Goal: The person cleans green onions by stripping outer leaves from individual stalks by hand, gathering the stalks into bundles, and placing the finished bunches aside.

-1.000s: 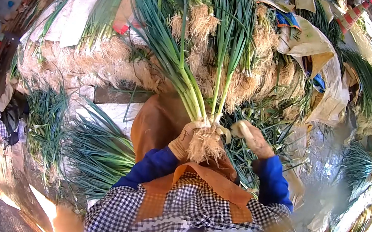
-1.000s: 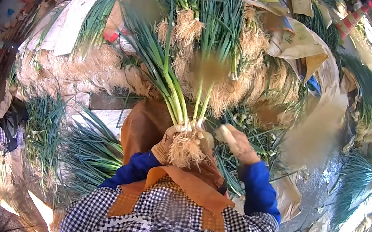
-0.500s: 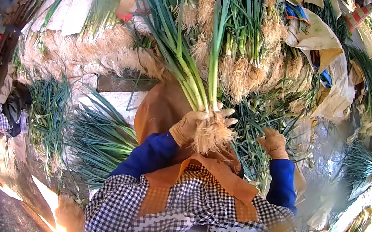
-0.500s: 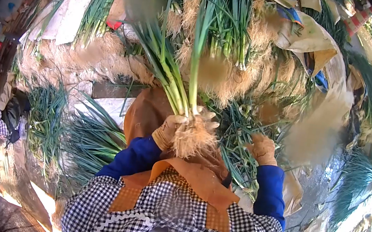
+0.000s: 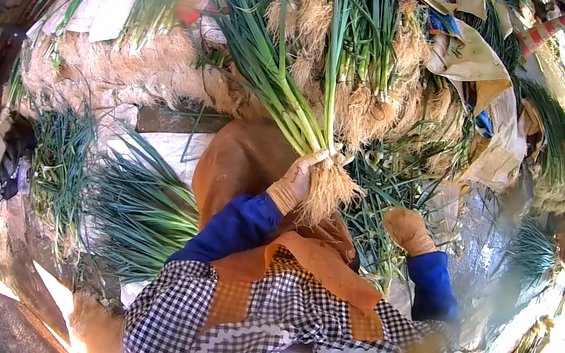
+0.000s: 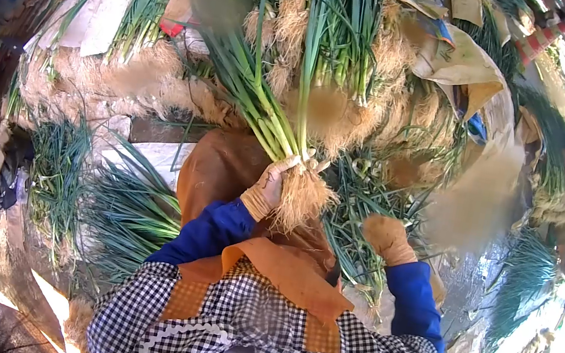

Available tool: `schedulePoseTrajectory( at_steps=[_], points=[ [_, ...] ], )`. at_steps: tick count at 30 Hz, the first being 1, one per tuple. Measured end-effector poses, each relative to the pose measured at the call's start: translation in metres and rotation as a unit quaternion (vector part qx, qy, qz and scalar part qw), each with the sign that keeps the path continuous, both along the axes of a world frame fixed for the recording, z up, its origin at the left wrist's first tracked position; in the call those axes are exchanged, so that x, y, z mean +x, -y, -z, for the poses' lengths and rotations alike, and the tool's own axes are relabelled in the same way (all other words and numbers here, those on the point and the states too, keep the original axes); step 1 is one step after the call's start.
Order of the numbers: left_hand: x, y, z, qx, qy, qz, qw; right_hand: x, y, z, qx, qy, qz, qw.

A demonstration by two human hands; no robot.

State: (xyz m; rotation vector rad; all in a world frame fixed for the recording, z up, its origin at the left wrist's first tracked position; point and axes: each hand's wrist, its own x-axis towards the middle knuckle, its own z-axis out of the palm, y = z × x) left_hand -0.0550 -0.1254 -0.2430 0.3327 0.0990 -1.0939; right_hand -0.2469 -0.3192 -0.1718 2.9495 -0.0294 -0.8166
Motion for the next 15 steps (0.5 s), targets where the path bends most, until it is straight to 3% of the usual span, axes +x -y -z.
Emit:
schedulePoseTrajectory(
  at_steps=[2, 3, 5, 7, 8, 9, 11, 12, 13, 14, 15],
  points=[
    [-0.007, 0.008, 0.011, 0.001, 0.088, -0.043, 0.995, 0.026, -0.025, -0.022, 0.242, 0.276, 0.0, 0.93],
    [-0.009, 0.007, -0.026, 0.024, 0.088, -0.03, 0.995, 0.042, -0.049, -0.036, 0.22, 0.315, 0.067, 0.921],
    [-0.003, 0.015, 0.018, 0.014, 0.147, -0.039, 0.988, 0.064, -0.072, -0.039, 0.221, 0.427, -0.106, 0.87],
    [-0.013, 0.007, -0.042, 0.041, 0.21, -0.093, 0.972, 0.032, -0.054, 0.039, 0.146, 0.225, -0.131, 0.954],
    [-0.008, 0.009, -0.044, 0.083, 0.235, -0.093, 0.964, 0.015, -0.034, 0.049, 0.146, 0.075, -0.098, 0.981],
    [0.001, 0.017, -0.039, 0.115, 0.185, -0.06, 0.974, 0.007, -0.018, 0.043, 0.061, -0.102, -0.107, 0.987],
    [0.004, 0.027, -0.01, 0.072, 0.161, -0.031, 0.984, 0.036, -0.031, -0.02, 0.095, 0.077, -0.108, 0.987],
    [-0.005, 0.028, -0.008, 0.045, 0.169, -0.058, 0.983, 0.046, -0.034, -0.035, 0.155, 0.273, -0.084, 0.946],
    [-0.006, 0.031, 0.008, 0.013, 0.125, -0.018, 0.992, 0.068, -0.048, -0.05, 0.175, 0.413, -0.058, 0.892],
    [-0.009, 0.039, 0.022, 0.001, 0.132, -0.02, 0.991, 0.09, -0.062, -0.073, 0.211, 0.43, -0.077, 0.874],
    [-0.016, 0.049, 0.045, -0.042, 0.134, -0.089, 0.986, 0.105, -0.071, -0.079, 0.19, 0.376, -0.103, 0.901]
  ],
)
